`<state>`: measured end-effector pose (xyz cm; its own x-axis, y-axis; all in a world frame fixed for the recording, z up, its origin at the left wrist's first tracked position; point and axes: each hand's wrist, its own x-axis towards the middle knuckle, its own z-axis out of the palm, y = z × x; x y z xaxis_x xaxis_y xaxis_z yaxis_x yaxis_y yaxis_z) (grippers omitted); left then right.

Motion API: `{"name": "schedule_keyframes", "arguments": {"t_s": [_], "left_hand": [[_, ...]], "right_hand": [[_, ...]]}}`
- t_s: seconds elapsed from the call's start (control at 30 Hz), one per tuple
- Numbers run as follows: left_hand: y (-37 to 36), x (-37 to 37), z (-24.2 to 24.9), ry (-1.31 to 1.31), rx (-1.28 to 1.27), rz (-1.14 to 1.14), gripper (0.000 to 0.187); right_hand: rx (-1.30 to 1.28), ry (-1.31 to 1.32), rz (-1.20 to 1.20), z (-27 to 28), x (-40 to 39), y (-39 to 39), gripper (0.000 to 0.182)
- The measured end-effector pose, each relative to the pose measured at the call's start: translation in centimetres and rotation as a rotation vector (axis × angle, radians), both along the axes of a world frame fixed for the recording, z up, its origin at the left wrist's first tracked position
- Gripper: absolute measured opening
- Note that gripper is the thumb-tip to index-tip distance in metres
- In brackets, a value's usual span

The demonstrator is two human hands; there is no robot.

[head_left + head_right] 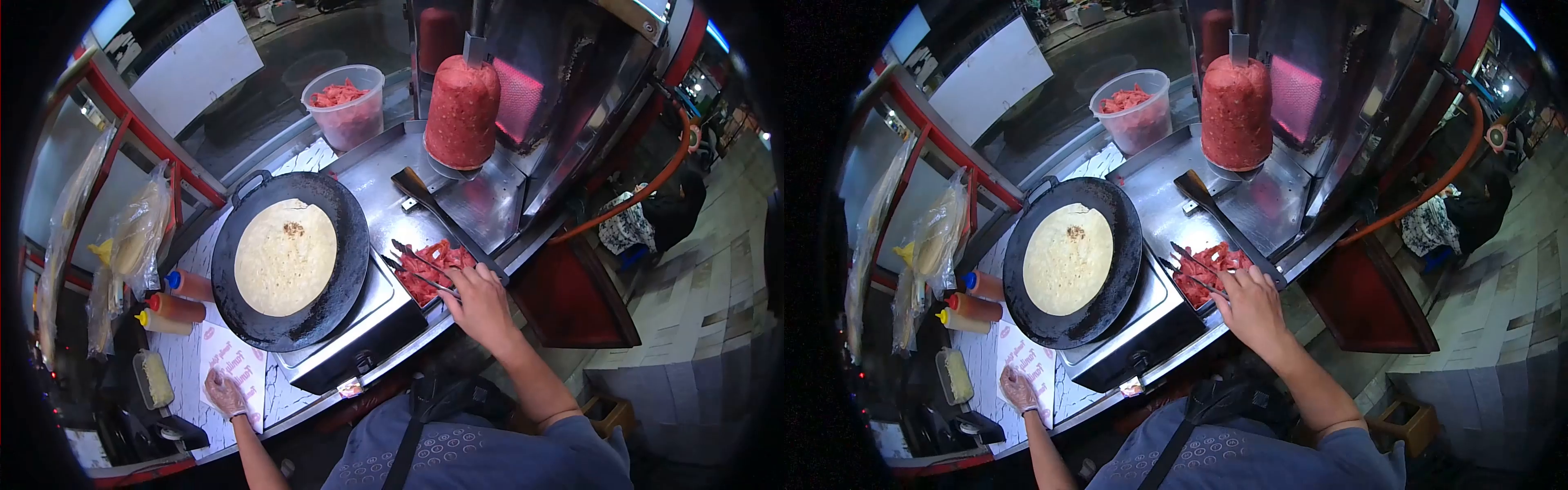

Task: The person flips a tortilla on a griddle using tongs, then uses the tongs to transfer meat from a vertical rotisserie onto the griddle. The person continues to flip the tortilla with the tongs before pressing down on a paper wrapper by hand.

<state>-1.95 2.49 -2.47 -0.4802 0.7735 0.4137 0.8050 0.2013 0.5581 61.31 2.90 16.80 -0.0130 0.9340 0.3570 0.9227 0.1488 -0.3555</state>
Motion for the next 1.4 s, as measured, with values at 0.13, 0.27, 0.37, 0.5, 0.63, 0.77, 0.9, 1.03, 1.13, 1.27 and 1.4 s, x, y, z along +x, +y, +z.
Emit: {"name": "schedule_keyframes", "arguments": {"t_s": [0.13,0.27,0.37,0.5,0.63,0.77,0.9,1.03,1.13,1.27,1.4], "left_hand": [[0.0,0.0,0.2,-0.004,0.010,0.003,0.047],[0.1,-0.1,-0.2,-0.024,-0.008,0.020,0.045],[0.1,-0.5,-0.7,-0.003,0.005,0.013,0.044],[0.2,-0.3,-0.3,0.050,-0.018,0.015,0.044],[-0.1,0.7,0.5,0.004,0.039,0.000,0.043],[-0.2,0.9,1.1,-0.036,0.013,0.014,0.043],[-0.1,0.6,-0.7,-0.101,0.119,-0.033,0.042],[-0.1,-0.2,-0.3,-0.085,0.091,-0.034,0.044],[-0.4,0.6,0.5,-0.072,0.073,-0.042,0.045],[-0.5,0.4,0.2,-0.058,0.067,-0.028,0.044],[0.4,1.0,1.2,-0.084,0.070,-0.006,0.043]], "right_hand": [[-0.031,-0.095,0.002,-0.5,-0.3,0.3,0.038],[0.002,-0.062,0.062,1.3,-0.1,0.7,0.044],[0.256,0.155,0.183,9.0,1.2,0.6,0.047],[0.799,0.350,0.531,23.7,4.9,-2.8,0.072],[0.834,0.090,1.072,37.5,-0.1,-6.8,0.058],[0.865,-0.263,1.120,38.8,-4.9,-7.8,0.058],[0.856,-0.328,1.104,38.7,-6.6,-7.6,0.057],[0.866,-0.344,1.097,38.5,-7.3,-8.0,0.057],[0.879,-0.356,1.102,38.4,-7.7,-8.2,0.057],[0.901,-0.354,1.120,38.8,-8.4,-7.8,0.056],[0.920,-0.340,1.157,39.3,-8.8,-7.7,0.056]]}}
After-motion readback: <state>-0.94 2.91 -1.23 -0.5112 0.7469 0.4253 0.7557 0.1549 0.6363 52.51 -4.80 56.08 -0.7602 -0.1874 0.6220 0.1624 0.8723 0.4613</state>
